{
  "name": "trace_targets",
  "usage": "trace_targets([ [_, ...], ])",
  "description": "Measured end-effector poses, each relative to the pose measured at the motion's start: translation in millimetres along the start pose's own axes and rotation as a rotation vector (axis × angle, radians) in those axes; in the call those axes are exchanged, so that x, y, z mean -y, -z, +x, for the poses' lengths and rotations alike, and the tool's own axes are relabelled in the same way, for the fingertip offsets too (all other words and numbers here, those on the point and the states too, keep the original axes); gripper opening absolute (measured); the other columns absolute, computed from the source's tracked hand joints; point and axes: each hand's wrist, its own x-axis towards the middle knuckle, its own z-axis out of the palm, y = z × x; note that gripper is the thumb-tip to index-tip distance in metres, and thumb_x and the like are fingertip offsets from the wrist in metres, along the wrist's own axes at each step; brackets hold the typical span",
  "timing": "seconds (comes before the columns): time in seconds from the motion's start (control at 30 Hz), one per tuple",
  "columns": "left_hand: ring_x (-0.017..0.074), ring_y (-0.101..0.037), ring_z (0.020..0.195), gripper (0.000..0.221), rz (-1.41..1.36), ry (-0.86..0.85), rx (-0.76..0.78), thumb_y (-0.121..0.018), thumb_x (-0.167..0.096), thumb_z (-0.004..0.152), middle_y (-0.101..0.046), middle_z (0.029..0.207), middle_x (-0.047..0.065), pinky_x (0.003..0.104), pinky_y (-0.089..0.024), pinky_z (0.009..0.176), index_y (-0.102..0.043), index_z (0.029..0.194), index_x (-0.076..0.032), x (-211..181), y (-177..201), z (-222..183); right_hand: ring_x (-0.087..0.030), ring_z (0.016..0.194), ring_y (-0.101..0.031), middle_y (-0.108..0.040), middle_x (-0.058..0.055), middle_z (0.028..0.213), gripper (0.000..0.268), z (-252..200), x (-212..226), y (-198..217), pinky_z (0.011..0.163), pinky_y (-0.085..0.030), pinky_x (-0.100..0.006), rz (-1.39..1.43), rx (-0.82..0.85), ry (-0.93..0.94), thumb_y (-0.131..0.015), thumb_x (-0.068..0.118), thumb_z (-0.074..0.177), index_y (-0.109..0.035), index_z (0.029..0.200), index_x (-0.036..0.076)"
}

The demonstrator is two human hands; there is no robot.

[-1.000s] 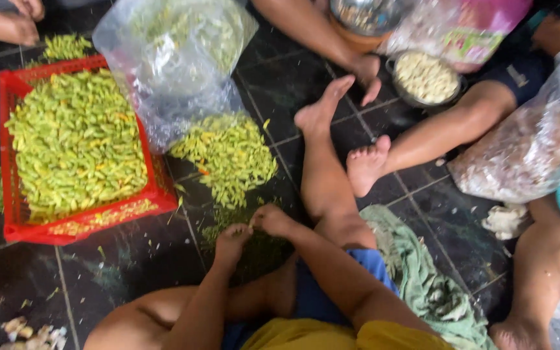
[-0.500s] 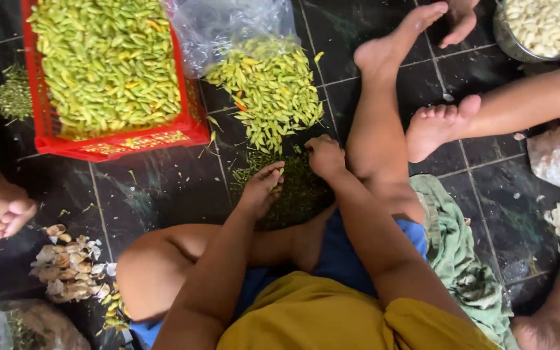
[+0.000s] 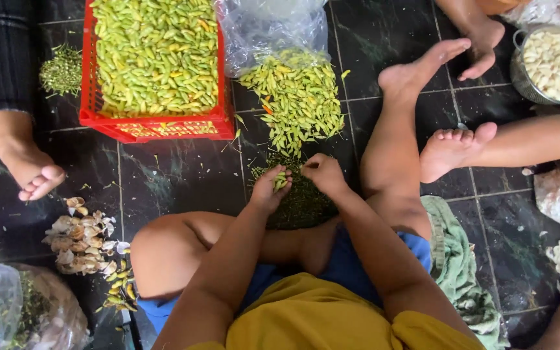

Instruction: A person sits on the floor and manually removes the stems from small green vegetables, placing the cleaned items into a pile.

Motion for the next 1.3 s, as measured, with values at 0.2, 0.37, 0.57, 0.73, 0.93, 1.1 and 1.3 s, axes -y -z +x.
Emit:
trace_targets([
  [0.2, 0.0234, -0.070, 0.094, 0.037, 0.023, 0.045, -0.036, -0.073, -0.042, 0.097, -0.070, 0.103, 0.008, 0.041, -0.065, 0.089, -0.069, 0.112, -0.009, -1, -14, -16, -0.026, 0.087, -0.072, -0.074, -0.018, 0.092, 0.027, -58, 69, 10, 0.077, -0.055, -0.041, 0.328, 0.182, 0.197, -0.087, 0.018, 0.083, -0.079, 0.103, 0.002],
  [0.37, 0.0219, -0.070, 0.098, 0.027, -0.183, 0.074, -0.060, -0.071, -0.029, 0.100, -0.070, 0.105, 0.010, 0.038, -0.063, 0.094, -0.069, 0.111, -0.005, -1, -3, -2, -0.025, 0.085, -0.074, -0.077, -0.015, 0.089, 0.021, -34, 41, 13, 0.076, -0.056, -0.038, 0.255, 0.066, 0.175, -0.080, 0.025, 0.091, -0.080, 0.103, 0.008],
  [0.57, 0.0238, -0.072, 0.083, 0.006, -0.706, -0.180, -0.081, -0.070, -0.003, 0.089, -0.068, 0.088, 0.012, 0.040, -0.068, 0.079, -0.064, 0.091, -0.002, -157, -66, -84, -0.025, 0.093, -0.073, -0.077, -0.016, 0.099, 0.042, 10, -8, 9, 0.077, -0.056, -0.039, 0.239, 0.143, -0.026, -0.075, 0.039, 0.097, -0.075, 0.116, 0.002],
  [0.73, 0.0504, -0.039, 0.136, 0.114, -0.267, -0.622, 0.101, -0.056, -0.061, 0.075, -0.025, 0.164, 0.027, 0.074, -0.013, 0.117, -0.009, 0.167, -0.012, -298, -103, -134, -0.016, 0.081, -0.060, -0.069, -0.006, 0.091, 0.024, -20, 38, 33, 0.077, -0.049, -0.027, 0.358, 0.151, -0.077, -0.066, 0.019, 0.096, -0.074, 0.107, -0.001],
  [0.93, 0.0432, -0.019, 0.156, 0.086, 0.586, -0.754, -0.363, -0.051, -0.051, 0.094, -0.017, 0.174, 0.016, 0.070, -0.023, 0.117, -0.017, 0.164, -0.016, -251, -123, -178, -0.017, 0.061, -0.055, -0.068, -0.006, 0.081, 0.020, -11, 37, 32, 0.060, -0.048, -0.030, 0.156, 0.040, 0.062, -0.067, 0.015, 0.094, -0.074, 0.106, 0.000],
  [1.1, 0.0200, -0.065, 0.066, 0.030, 0.470, -0.275, -0.059, -0.059, -0.041, 0.092, -0.072, 0.078, 0.006, 0.031, -0.044, 0.058, -0.072, 0.098, -0.015, -95, -79, -137, -0.034, 0.094, -0.072, -0.072, -0.024, 0.102, 0.032, 13, 62, 10, 0.073, -0.061, -0.046, -0.232, -0.105, 0.175, -0.065, 0.027, 0.103, -0.073, 0.117, -0.001],
  [1.3, 0.0269, -0.074, 0.102, 0.052, 0.670, -0.026, -0.033, -0.076, -0.042, 0.098, -0.070, 0.123, 0.015, 0.040, -0.064, 0.083, -0.065, 0.136, -0.008, 32, 6, -31, -0.036, 0.095, -0.072, -0.071, -0.018, 0.100, 0.036, 58, 19, -21, 0.070, -0.061, -0.047, -0.175, -0.066, -0.012, -0.070, 0.039, 0.098, -0.071, 0.112, 0.006],
])
